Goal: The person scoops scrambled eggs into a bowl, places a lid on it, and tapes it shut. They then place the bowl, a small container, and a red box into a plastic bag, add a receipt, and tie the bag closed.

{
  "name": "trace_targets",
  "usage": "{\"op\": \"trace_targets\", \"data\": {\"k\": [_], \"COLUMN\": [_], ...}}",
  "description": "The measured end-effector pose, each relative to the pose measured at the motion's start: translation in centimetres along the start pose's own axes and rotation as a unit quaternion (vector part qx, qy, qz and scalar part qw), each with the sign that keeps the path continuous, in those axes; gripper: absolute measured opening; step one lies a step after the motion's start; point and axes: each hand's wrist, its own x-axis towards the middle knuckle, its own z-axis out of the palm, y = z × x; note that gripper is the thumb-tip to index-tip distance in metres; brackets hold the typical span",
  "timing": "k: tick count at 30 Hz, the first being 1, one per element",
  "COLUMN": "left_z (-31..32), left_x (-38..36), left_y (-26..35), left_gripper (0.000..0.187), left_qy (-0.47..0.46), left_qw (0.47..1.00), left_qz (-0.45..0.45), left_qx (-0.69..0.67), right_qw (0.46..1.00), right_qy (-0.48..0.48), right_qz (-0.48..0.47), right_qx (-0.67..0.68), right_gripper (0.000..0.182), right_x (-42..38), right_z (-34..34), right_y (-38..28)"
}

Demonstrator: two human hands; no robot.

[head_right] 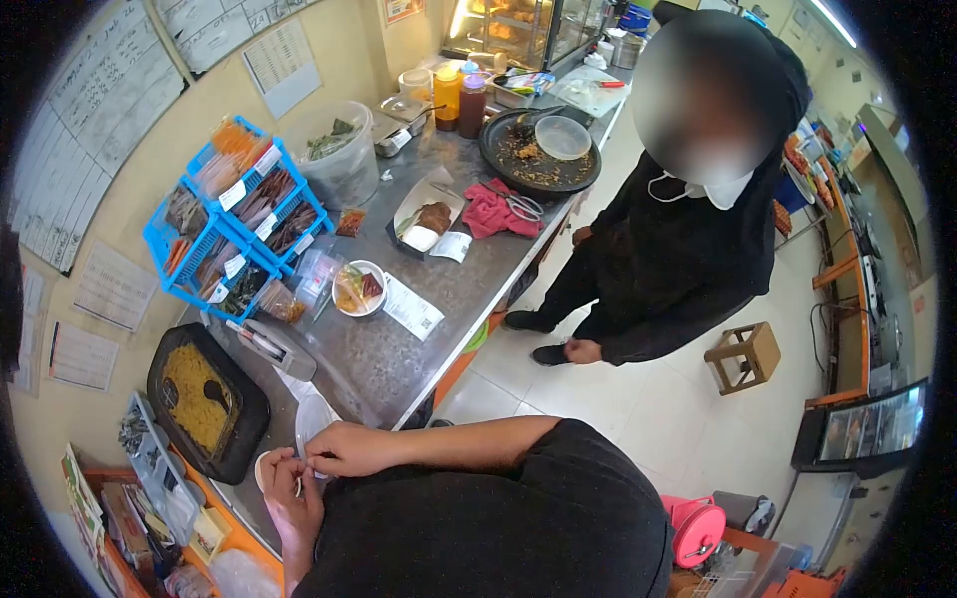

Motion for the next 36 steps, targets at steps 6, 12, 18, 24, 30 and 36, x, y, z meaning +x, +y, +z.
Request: {"op": "trace_targets", "data": {"k": [6,12,18,24,30,36], "left_z": [0.1,0.4,-2.0,-2.8,-3.4,1.2], "left_x": [0.3,0.4,0.2,-3.1,-14.2,-26.8], "left_y": [0.6,0.4,-4.3,-10.8,-25.8,-36.1], "left_gripper": [0.006,0.006,0.004,0.007,0.011,0.012], "left_qy": [-0.045,-0.007,0.117,0.210,0.351,0.379], "left_qw": [0.999,1.000,0.986,0.939,0.841,0.752], "left_qz": [-0.010,0.013,-0.103,-0.261,-0.394,-0.519], "left_qx": [-0.009,0.027,0.051,-0.076,-0.120,-0.146], "right_qw": [0.998,0.999,0.995,0.990,0.988,0.992], "right_qy": [-0.031,-0.008,0.022,0.086,0.077,0.039], "right_qz": [0.059,0.030,0.093,0.103,0.109,0.107], "right_qx": [-0.014,-0.021,-0.029,0.031,0.078,0.058], "right_gripper": [0.023,0.021,0.014,0.013,0.019,0.026], "right_x": [0.1,0.4,-2.4,-3.5,-2.9,-2.0], "right_z": [-0.1,-0.1,-3.2,-5.9,-4.9,-3.9], "right_y": [-0.6,-0.6,0.4,2.2,2.0,1.6]}}
